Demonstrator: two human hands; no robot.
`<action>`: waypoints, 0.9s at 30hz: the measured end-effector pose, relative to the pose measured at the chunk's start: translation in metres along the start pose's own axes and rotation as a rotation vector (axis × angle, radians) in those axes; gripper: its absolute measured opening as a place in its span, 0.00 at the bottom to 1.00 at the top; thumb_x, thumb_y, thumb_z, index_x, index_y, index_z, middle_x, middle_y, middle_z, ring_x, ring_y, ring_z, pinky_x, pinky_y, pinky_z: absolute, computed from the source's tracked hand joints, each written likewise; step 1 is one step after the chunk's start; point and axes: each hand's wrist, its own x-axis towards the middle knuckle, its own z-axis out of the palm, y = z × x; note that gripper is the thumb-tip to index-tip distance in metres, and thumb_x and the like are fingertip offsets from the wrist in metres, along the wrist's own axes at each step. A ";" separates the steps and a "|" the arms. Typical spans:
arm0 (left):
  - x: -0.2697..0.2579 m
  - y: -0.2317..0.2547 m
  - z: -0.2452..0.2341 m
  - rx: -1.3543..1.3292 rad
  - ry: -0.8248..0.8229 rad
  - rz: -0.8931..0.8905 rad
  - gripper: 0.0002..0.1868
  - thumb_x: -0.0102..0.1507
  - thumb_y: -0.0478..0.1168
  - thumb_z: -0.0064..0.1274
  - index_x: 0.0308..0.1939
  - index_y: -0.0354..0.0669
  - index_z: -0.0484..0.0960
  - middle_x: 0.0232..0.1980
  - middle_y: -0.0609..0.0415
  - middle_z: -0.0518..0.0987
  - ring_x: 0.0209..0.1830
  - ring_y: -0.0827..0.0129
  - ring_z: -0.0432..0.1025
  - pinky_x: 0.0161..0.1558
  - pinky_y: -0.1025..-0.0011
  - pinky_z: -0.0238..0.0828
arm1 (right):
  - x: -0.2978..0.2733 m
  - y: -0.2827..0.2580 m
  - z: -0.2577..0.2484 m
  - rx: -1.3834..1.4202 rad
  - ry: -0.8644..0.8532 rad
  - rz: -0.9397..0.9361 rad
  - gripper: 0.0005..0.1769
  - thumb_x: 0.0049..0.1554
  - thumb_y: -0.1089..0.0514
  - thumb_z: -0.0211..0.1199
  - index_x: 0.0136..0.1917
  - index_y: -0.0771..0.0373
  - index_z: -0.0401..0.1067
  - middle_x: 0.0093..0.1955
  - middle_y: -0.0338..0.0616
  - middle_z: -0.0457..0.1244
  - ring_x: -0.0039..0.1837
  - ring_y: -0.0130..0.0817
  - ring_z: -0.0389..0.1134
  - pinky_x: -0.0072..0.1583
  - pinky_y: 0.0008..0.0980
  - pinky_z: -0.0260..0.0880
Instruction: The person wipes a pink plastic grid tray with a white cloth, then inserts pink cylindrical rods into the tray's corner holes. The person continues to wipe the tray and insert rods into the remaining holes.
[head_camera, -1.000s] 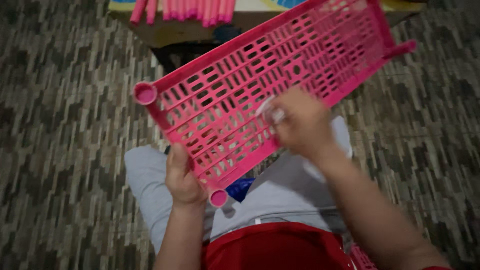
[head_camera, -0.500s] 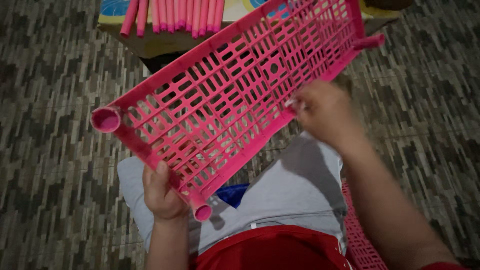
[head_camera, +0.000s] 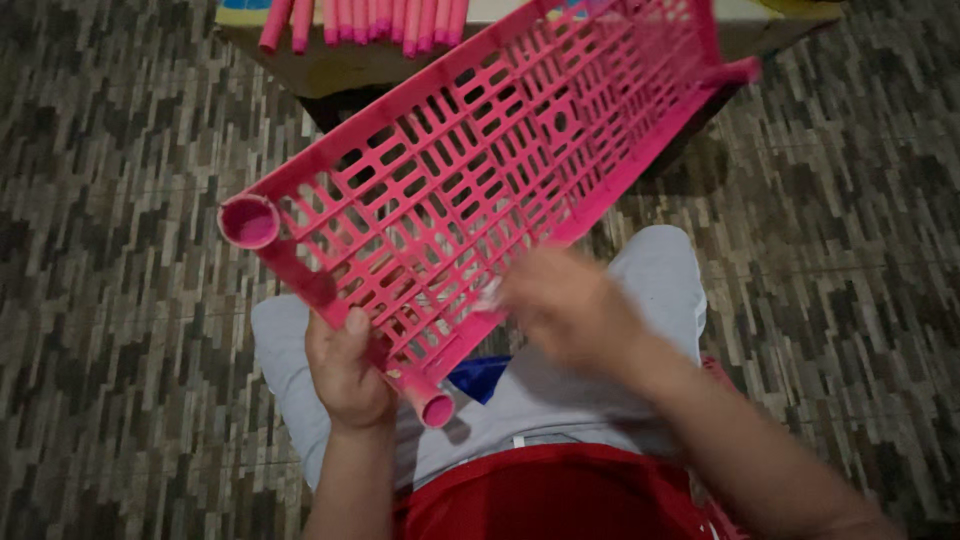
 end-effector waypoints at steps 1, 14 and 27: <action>0.000 0.002 -0.002 0.009 0.000 -0.006 0.34 0.71 0.42 0.45 0.76 0.23 0.59 0.72 0.38 0.70 0.71 0.55 0.69 0.74 0.59 0.64 | 0.001 0.015 -0.008 -0.068 0.040 -0.021 0.08 0.52 0.65 0.67 0.47 0.62 0.74 0.48 0.47 0.67 0.54 0.49 0.70 0.55 0.43 0.72; -0.001 -0.005 0.003 0.007 0.054 -0.017 0.34 0.69 0.41 0.46 0.75 0.23 0.60 0.69 0.38 0.73 0.68 0.54 0.72 0.71 0.58 0.67 | -0.005 -0.033 0.010 0.162 -0.046 -0.007 0.08 0.58 0.65 0.65 0.52 0.63 0.73 0.51 0.48 0.68 0.54 0.49 0.70 0.57 0.42 0.72; -0.003 0.007 -0.015 -0.044 0.069 0.061 0.37 0.67 0.41 0.46 0.77 0.23 0.58 0.71 0.36 0.70 0.70 0.51 0.70 0.71 0.54 0.67 | -0.007 0.054 -0.068 0.385 0.564 0.657 0.03 0.64 0.67 0.61 0.53 0.67 0.74 0.48 0.44 0.69 0.45 0.26 0.70 0.47 0.26 0.71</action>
